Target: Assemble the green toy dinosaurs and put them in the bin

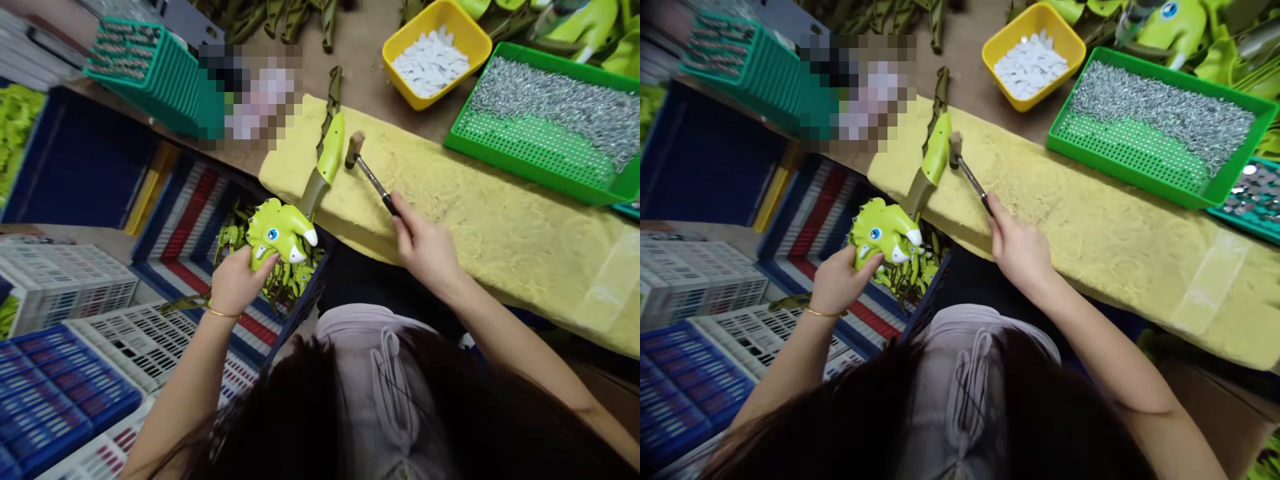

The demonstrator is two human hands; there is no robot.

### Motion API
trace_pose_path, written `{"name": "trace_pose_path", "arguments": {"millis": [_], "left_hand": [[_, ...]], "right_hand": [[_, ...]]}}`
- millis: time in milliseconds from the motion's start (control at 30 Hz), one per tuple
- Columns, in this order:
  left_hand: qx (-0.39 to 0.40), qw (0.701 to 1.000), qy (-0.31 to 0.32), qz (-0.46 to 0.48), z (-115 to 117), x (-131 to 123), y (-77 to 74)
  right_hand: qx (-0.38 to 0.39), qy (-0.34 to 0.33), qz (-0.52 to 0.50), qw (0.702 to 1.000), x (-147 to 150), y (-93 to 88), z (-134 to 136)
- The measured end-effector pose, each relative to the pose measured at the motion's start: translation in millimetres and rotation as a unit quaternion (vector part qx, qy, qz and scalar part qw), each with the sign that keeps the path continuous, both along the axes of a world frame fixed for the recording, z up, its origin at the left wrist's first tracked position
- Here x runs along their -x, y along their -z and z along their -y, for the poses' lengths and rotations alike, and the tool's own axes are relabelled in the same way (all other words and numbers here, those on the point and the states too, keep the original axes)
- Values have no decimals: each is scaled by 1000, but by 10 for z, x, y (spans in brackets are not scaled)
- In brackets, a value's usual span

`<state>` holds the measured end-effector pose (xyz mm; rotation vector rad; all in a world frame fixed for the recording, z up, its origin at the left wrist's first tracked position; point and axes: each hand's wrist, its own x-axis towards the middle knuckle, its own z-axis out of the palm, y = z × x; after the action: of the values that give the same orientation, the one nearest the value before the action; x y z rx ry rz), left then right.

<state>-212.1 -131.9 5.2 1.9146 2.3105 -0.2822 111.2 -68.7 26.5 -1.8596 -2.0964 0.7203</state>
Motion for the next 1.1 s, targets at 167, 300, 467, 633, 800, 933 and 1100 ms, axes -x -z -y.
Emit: {"name": "trace_pose_path", "arguments": {"millis": [167,300,467,633,800,933,1100], "left_hand": [[5,999,6,52,-153,249,42],[-14,998,15,57,-205,326,33],[-22,997,28,62,-193,125,46],[-16,998,-13,55,-137,-282,149],[2,998,-26,54,-100,-400,202],[-13,997,-33,70,-84,-384,225],[-59,995,-25,71,-15,-419,297]], "right_hand": [[-133,9,-94,987,-5,-160,-187],[-95,-4,-83,992,135,-16,-497],[-36,5,-41,998,96,17,-622],[-46,-140,-55,988,57,-220,-248],[-44,-178,32,983,89,-324,-20],[-149,-142,-26,978,98,-370,55],[-103,-180,10,978,131,-67,81]]}}
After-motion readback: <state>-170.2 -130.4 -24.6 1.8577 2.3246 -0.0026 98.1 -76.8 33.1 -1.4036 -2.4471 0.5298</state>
